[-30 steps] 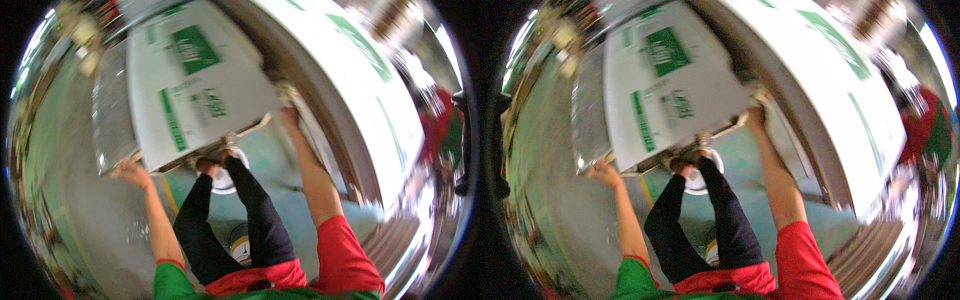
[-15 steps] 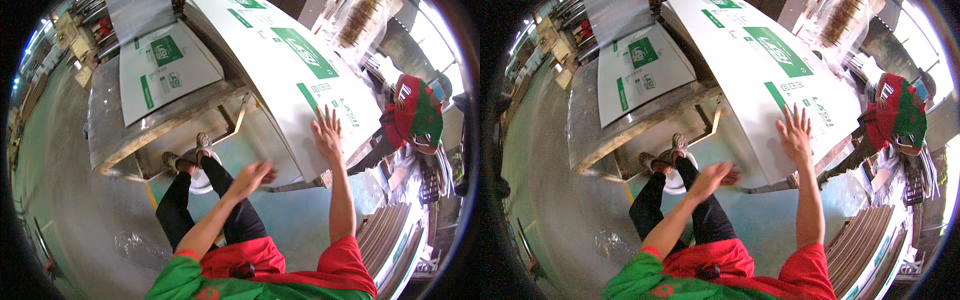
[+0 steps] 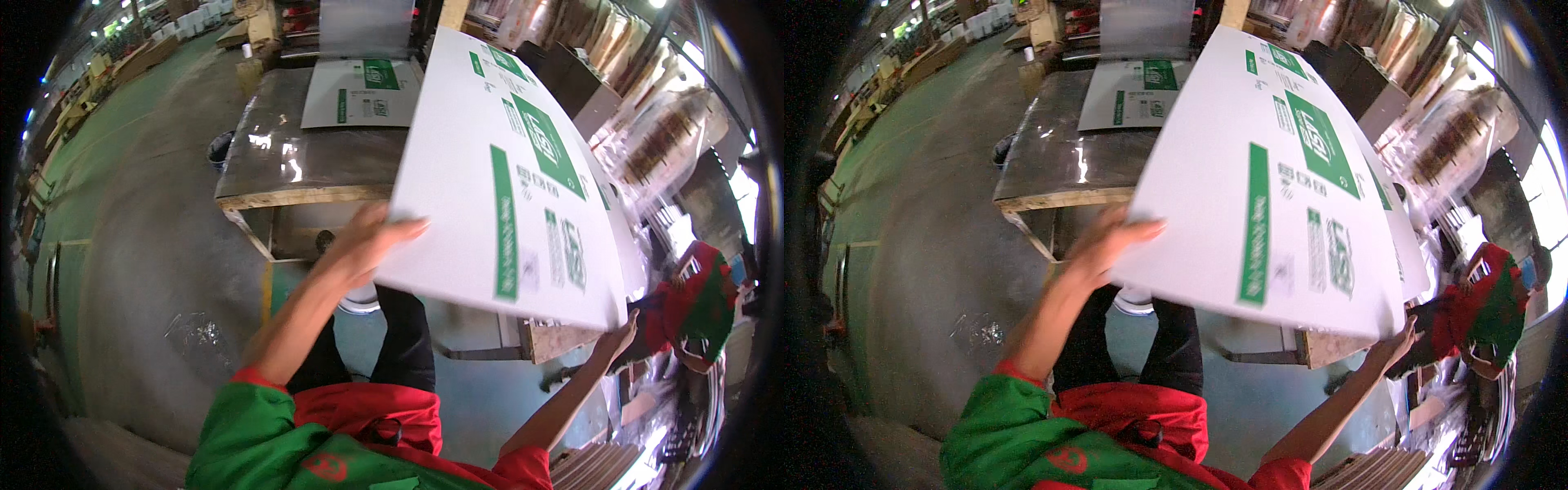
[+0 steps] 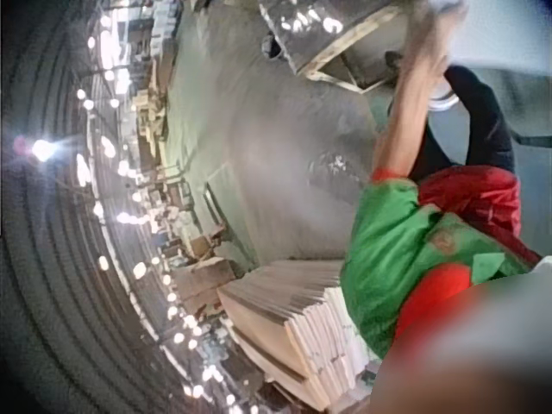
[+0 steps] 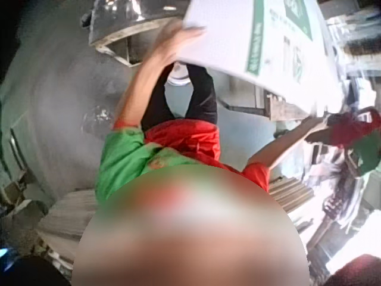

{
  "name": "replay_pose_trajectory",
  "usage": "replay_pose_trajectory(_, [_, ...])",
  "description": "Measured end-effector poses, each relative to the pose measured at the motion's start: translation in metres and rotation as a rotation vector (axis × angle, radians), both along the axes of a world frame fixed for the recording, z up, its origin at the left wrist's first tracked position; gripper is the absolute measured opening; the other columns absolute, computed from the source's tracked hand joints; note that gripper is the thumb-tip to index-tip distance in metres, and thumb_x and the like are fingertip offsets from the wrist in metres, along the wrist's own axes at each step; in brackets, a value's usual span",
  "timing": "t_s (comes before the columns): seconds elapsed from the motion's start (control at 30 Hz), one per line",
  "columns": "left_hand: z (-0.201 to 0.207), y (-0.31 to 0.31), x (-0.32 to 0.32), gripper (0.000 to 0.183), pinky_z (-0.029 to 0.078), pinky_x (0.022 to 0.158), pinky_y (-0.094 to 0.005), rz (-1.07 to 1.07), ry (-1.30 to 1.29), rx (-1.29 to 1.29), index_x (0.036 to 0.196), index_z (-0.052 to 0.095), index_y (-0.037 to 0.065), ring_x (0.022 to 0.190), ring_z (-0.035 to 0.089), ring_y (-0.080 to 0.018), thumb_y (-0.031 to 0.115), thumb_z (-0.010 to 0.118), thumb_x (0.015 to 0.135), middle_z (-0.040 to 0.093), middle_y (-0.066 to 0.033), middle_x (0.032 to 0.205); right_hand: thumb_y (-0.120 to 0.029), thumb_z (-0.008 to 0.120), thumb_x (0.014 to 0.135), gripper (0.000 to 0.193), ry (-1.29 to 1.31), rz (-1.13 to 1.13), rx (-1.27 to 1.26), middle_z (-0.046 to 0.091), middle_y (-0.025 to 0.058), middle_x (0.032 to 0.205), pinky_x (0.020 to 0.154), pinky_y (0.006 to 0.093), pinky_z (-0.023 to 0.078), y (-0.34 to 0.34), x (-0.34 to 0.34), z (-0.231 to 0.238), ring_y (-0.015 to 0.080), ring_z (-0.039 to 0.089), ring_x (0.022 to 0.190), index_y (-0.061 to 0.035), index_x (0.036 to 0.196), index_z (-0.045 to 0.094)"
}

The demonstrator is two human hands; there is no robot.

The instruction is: The person repeatedly picks up large flat panels from a stack and places them onto a metal table, aligning them by hand. The action is repeated continuously throughout the clip.

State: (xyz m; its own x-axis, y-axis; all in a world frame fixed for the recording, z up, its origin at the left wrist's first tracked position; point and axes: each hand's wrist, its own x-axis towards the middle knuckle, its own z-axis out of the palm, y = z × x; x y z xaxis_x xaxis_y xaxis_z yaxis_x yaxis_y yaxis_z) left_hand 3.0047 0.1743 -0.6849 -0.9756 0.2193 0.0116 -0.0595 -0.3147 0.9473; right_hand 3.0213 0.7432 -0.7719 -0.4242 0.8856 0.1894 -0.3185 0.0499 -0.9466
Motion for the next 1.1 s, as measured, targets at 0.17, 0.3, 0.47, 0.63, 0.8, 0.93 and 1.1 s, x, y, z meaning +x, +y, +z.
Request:
replay_pose_trajectory(0.17, [-0.024, -0.129, 0.113, 0.037, 0.049, 0.073, -0.0278, 0.322, -0.211, -0.257, 0.11, 0.067, -0.002, 0.084, 0.063, -0.0125, 0.023, 0.072, 0.083, 0.068, -0.0056, 0.094, -0.02, 0.064, 0.092, 0.035, -0.126, 0.356, 0.078, 0.066, 0.009, 0.102, 0.083, 0.0309, 0.05, -0.133, 0.048, -0.01, 0.0179, 0.061, 0.091, 0.0033, 0.117, 0.065])
replay_pose_trajectory(0.3, [-0.072, -0.205, 0.172, 0.046, 0.051, 0.079, -0.0316, 0.317, -0.35, -0.249, 0.121, 0.061, -0.003, 0.091, 0.065, -0.0172, 0.027, 0.071, 0.087, 0.068, -0.0094, 0.106, -0.01, 0.067, 0.089, 0.025, -0.312, 0.539, 0.073, 0.06, 0.0034, 0.095, 0.077, 0.0268, 0.047, -0.219, 0.058, -0.025, 0.0124, 0.056, 0.084, 0.0009, 0.111, 0.062])
replay_pose_trajectory(0.47, [-0.157, -0.234, 0.232, 0.06, 0.05, 0.088, -0.0354, 0.374, -0.575, -0.249, 0.132, 0.054, 0.001, 0.106, 0.061, -0.0201, 0.038, 0.071, 0.088, 0.063, -0.0099, 0.119, -0.017, 0.063, 0.091, 0.04, -0.55, 0.824, 0.124, 0.056, -0.0018, 0.069, 0.039, 0.0248, 0.029, -0.254, 0.074, -0.065, 0.006, 0.041, 0.048, -0.0041, 0.129, 0.059])
replay_pose_trajectory(0.63, [-0.206, -0.215, 0.247, 0.076, 0.041, 0.104, -0.038, 0.524, -0.495, -0.447, 0.146, 0.037, -0.001, 0.123, 0.052, -0.0259, 0.034, 0.071, 0.087, 0.054, -0.0156, 0.135, -0.021, 0.061, 0.093, 0.047, -0.74, 0.926, 0.004, 0.054, -0.0022, 0.07, 0.042, 0.0255, 0.03, -0.262, 0.092, -0.116, 0.006, 0.037, 0.05, -0.0088, 0.139, 0.057])
replay_pose_trajectory(0.8, [-0.191, -0.185, 0.27, 0.089, 0.031, 0.112, -0.0379, 0.545, -0.257, -0.564, 0.153, 0.018, -0.006, 0.135, 0.042, -0.0273, 0.023, 0.068, 0.087, 0.042, -0.0224, 0.147, -0.023, 0.06, 0.095, 0.041, -0.79, 0.729, -0.098, 0.059, -0.0026, 0.079, 0.043, 0.0257, 0.026, -0.246, 0.112, -0.14, 0.005, 0.038, 0.053, -0.0059, 0.132, 0.062])
replay_pose_trajectory(0.93, [-0.168, -0.155, 0.301, 0.083, 0.032, 0.111, -0.0371, 0.535, -0.375, -0.579, 0.153, 0.018, -0.006, 0.133, 0.043, -0.0261, 0.016, 0.065, 0.088, 0.042, -0.0224, 0.148, -0.018, 0.056, 0.099, 0.037, -0.781, 0.706, -0.133, 0.058, -0.0038, 0.071, 0.039, 0.0262, 0.019, -0.222, 0.146, -0.142, 0.0027, 0.03, 0.046, -0.0037, 0.132, 0.062])
replay_pose_trajectory(1.1, [-0.151, -0.133, 0.291, 0.079, 0.034, 0.11, -0.0345, 0.603, -0.405, -0.416, 0.152, 0.02, -0.006, 0.133, 0.043, -0.0252, 0.009, 0.064, 0.089, 0.041, -0.0226, 0.148, -0.025, 0.057, 0.098, 0.042, -0.798, 0.746, -0.18, 0.056, -0.0047, 0.072, 0.037, 0.0248, 0.022, -0.209, 0.164, -0.157, 0.0041, 0.029, 0.043, -0.004, 0.134, 0.059])
